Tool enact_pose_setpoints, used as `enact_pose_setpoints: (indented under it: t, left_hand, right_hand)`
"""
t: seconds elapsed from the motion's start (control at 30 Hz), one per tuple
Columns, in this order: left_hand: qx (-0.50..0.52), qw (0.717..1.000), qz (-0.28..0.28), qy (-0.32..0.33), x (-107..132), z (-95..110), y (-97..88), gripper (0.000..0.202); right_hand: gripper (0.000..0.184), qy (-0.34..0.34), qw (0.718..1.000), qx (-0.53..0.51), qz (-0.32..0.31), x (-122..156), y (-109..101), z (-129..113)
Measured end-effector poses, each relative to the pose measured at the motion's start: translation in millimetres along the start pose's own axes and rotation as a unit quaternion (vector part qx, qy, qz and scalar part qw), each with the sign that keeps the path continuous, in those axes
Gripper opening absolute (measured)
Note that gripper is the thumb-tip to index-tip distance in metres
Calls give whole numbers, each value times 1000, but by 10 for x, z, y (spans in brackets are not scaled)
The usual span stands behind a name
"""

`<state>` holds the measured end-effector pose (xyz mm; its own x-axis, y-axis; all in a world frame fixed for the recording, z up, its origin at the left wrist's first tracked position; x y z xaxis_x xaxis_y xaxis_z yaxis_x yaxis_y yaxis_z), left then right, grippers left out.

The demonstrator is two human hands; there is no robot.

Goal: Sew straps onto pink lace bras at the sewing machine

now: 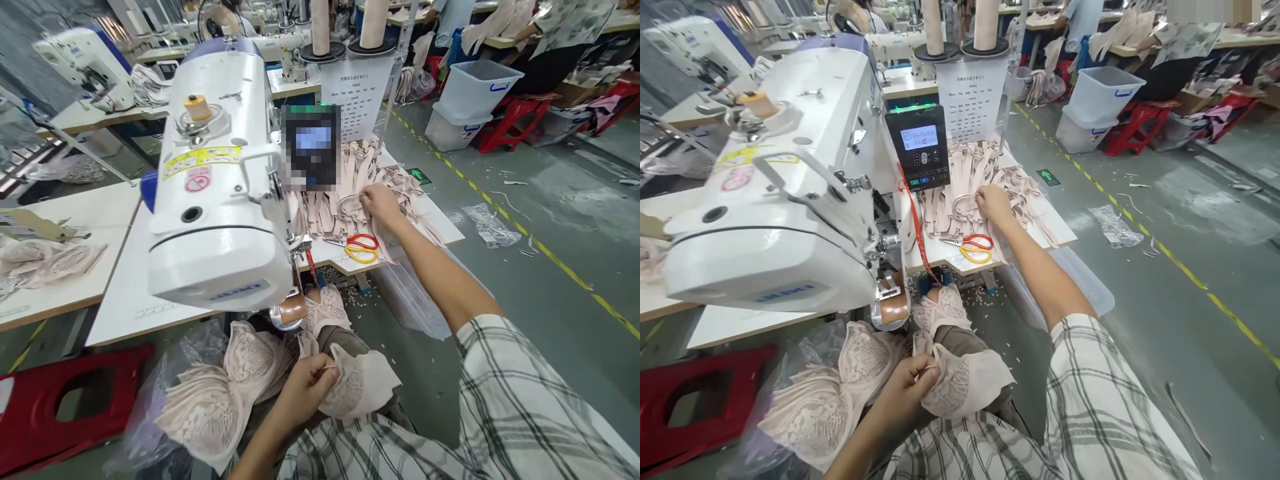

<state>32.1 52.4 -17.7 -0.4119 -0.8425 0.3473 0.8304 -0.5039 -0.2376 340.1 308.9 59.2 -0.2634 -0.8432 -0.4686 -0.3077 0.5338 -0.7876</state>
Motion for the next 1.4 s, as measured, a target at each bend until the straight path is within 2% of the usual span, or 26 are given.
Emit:
enact_pose_setpoints:
  t: [0.17,0.2,0.3,0.37,0.47,0.5,0.53,0.6,0.67,0.73,0.8,0.87,0.97,1.0,1.07,1.17,1.23,1.3,1.33,1.4]
  left_hand:
    - [8,994,106,3,-6,27,-286,53]
    - [7,994,110,3,-9,42,-327,52]
    - [1,995,100,10,-20,120,-402,51]
    - [6,994,105,11,-15,177,-451,50]
    - [43,994,103,-4,36,244,-527,46]
    - [63,994,92,-9,67,267,-543,46]
    - [82,994,77,-11,103,295,-555,45]
    - [113,992,50,-8,177,360,-572,42]
    - [118,992,46,3,230,419,-595,40]
    - [103,993,63,11,248,446,-619,38]
    - [82,993,88,10,239,425,-629,35]
    - [69,991,113,2,217,371,-625,32]
    - [69,990,124,-21,165,254,-570,39]
    - [73,991,109,-30,145,213,-530,43]
    - [78,995,45,-47,111,141,-419,41]
    - [77,995,-30,-47,95,86,-298,42]
    - [80,996,-21,-40,98,80,-303,49]
    - [91,995,16,-36,108,89,-353,49]
    - [97,994,33,-37,116,95,-381,48]
    - [99,993,57,-38,128,109,-421,45]
  right_hand:
    - [32,-68,994,-32,79,33,-287,64]
    - [32,-87,992,-39,83,52,-330,78]
    - [29,-120,991,-34,39,95,-398,79]
    - [29,-124,990,-1,62,169,-534,-1]
    - [34,-120,982,18,147,535,-842,-294]
    - [36,-115,984,-14,138,736,-903,-421]
    - [37,-115,987,-57,98,966,-922,-556]
    - [38,-131,979,-153,-36,1492,-867,-834]
    - [38,-115,947,-252,-162,2002,-762,-1038]
    - [35,-73,902,-357,-234,2388,-646,-1162]
    - [34,2,843,-465,-270,2629,-511,-1224]
    - [36,101,792,-527,-291,2767,-366,-1246]
    - [33,215,761,-538,-291,2855,-229,-1281]
    - [33,236,756,-542,-283,2859,-215,-1305]
    - [32,266,742,-557,-263,2847,-206,-1352]
    - [33,291,728,-568,-249,2826,-173,-1362]
    - [42,309,719,-574,-241,2833,-124,-1300]
    - [46,341,713,-570,-224,2870,-67,-1187]
    - [43,354,709,-562,-235,2909,-35,-1145]
    - [44,359,690,-541,-320,3026,28,-1146]
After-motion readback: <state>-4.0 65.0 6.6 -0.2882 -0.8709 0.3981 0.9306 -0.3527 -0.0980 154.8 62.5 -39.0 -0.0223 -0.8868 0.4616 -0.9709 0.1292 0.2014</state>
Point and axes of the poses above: each hand's wrist, its own x-axis away from the middle knuckle, its own y-axis out of the palm, z = x × y, the point moved 5 cm from there along -x, towards the middle knuckle, and after that the axes turned 12 degrees about z, right-handed, at the moved point
